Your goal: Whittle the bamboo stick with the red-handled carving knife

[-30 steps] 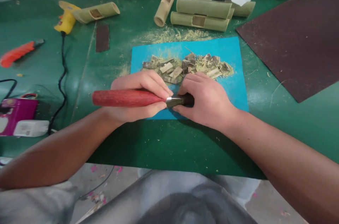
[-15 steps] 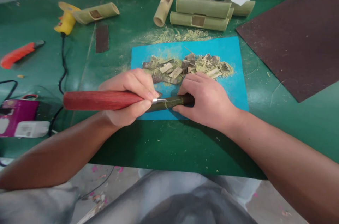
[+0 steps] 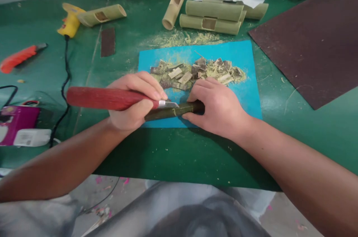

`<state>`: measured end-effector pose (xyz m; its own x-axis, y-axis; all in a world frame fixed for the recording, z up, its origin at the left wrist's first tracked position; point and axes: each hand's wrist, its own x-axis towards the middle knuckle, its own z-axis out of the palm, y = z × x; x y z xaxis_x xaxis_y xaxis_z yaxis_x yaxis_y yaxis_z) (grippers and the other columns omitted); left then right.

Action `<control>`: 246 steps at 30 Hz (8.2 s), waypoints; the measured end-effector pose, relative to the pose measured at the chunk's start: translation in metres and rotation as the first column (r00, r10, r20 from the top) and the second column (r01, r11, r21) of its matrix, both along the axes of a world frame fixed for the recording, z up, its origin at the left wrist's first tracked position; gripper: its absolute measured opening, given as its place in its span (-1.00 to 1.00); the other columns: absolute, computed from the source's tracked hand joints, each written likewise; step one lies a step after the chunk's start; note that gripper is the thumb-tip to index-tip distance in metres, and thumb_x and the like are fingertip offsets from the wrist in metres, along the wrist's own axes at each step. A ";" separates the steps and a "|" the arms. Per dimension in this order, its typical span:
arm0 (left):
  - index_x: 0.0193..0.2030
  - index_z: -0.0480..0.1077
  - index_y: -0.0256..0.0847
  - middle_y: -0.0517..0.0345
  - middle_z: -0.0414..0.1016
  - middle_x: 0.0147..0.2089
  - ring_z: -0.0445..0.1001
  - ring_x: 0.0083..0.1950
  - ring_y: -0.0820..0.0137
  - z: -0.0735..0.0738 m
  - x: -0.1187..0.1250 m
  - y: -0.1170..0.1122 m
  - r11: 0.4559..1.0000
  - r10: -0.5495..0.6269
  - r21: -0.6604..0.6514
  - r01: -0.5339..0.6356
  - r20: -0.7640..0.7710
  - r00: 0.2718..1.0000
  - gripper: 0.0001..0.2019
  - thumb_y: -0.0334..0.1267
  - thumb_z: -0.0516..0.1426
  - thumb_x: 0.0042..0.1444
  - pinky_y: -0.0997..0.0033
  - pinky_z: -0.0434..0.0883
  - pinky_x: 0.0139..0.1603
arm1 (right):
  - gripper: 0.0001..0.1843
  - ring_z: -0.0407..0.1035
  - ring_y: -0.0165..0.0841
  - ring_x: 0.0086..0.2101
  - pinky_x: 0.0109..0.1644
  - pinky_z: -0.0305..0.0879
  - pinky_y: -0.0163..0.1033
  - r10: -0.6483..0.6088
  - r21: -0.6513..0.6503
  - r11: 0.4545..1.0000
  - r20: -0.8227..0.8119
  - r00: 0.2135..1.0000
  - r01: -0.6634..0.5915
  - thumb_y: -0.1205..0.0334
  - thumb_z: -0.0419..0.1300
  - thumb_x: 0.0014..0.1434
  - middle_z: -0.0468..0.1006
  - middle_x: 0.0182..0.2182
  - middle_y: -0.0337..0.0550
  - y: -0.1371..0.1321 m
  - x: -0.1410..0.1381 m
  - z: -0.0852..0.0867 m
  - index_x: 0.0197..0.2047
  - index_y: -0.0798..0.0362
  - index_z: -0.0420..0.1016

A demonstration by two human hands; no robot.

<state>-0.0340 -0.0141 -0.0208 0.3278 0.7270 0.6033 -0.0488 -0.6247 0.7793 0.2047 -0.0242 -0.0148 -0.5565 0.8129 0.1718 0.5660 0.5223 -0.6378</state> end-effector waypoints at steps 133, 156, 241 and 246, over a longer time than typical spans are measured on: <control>-0.11 0.39 -0.04 0.27 0.66 -0.37 0.37 -0.62 0.52 0.037 -0.002 -0.006 0.947 0.292 -0.211 -0.241 0.262 0.920 -0.60 0.26 0.09 0.38 0.34 0.21 -0.64 | -0.58 0.50 -0.03 -0.10 -0.06 0.52 0.08 0.019 0.419 0.894 0.323 0.946 -0.161 0.09 0.37 0.26 0.62 -0.05 0.12 -0.044 0.037 0.023 0.11 0.11 0.53; -0.43 0.52 -0.16 0.18 0.54 -0.38 0.48 -0.36 0.45 0.028 0.023 0.004 0.880 0.359 -0.305 -0.365 -0.076 0.930 -0.81 -0.16 0.34 0.13 0.35 0.51 -0.25 | -0.59 0.47 -0.18 -0.26 -0.18 0.41 -0.08 -0.105 0.460 0.888 0.259 0.960 -0.027 0.21 0.00 0.54 0.65 -0.18 0.09 -0.011 -0.002 -0.010 -0.15 0.10 0.66; -0.47 0.36 -0.18 0.25 0.39 -0.48 0.37 -0.46 0.52 -0.017 0.056 0.034 0.943 0.324 -0.055 -0.329 -0.090 0.942 -0.62 0.00 0.26 0.27 0.39 0.37 -0.35 | -0.90 0.41 -0.07 -0.10 -0.07 0.32 -0.04 -0.159 0.240 0.966 0.242 0.957 0.100 0.27 0.24 0.27 0.58 -0.19 0.10 0.001 -0.011 -0.016 -0.23 0.10 0.56; -0.48 0.34 -0.18 0.26 0.36 -0.50 0.35 -0.48 0.52 -0.016 0.056 0.033 0.939 0.334 -0.065 -0.337 -0.059 0.941 -0.59 0.02 0.25 0.28 0.40 0.35 -0.37 | -0.90 0.41 -0.07 -0.11 -0.08 0.34 -0.03 -0.163 0.229 0.968 0.244 0.956 0.106 0.27 0.22 0.28 0.57 -0.19 0.10 0.001 -0.010 -0.015 -0.23 0.10 0.56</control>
